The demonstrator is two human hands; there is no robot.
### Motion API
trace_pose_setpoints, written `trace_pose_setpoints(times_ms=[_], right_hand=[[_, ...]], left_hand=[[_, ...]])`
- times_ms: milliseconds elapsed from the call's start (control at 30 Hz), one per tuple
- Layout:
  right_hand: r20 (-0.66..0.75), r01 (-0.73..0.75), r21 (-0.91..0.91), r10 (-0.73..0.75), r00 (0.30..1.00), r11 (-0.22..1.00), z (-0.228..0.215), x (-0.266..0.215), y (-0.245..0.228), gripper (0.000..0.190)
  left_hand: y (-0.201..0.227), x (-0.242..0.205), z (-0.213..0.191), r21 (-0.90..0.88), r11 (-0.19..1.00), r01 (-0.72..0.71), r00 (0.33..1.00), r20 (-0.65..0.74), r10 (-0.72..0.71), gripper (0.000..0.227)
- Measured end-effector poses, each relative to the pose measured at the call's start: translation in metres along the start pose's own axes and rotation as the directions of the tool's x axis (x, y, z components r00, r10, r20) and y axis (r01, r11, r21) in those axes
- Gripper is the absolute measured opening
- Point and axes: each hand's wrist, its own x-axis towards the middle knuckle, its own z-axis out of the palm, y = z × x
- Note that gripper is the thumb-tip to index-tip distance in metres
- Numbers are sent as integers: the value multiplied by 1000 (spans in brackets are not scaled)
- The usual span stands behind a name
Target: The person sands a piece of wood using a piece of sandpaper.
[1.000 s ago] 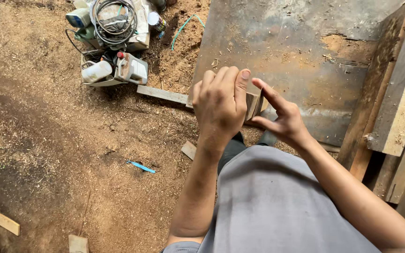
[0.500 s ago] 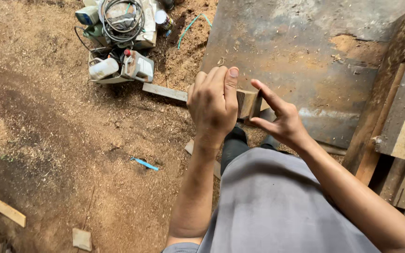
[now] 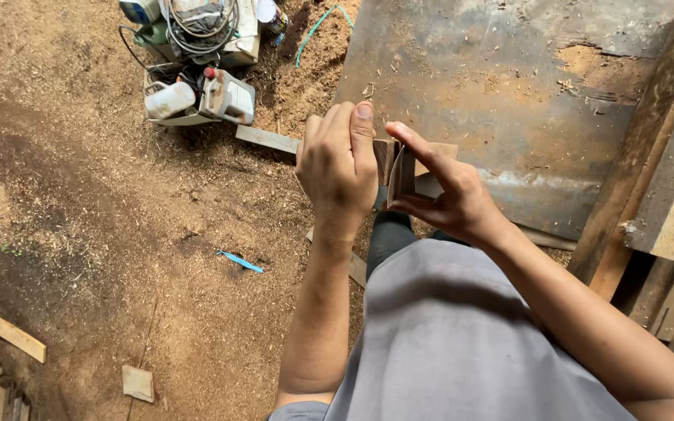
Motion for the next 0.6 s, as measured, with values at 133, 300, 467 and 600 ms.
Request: trace_pose_setpoints(times_ms=[133,300,467,600], right_hand=[[-2,3,29,-3,1000,1000,-4,18,20,89],[11,97,-20,-97,995,995,2,31,14,92],[46,-80,107,76,996,991,8,51,20,88],[60,-246,24,245,968,969,13,56,39,88]], left_hand=[[-6,7,-1,-4,1000,13,1000,-4,-13,42],[-22,20,2,42,997,70,991,108,-74,54],[-52,44,9,69,996,-65,989,136,55,79],[-76,69,5,51,994,-102,964,250,86,86]])
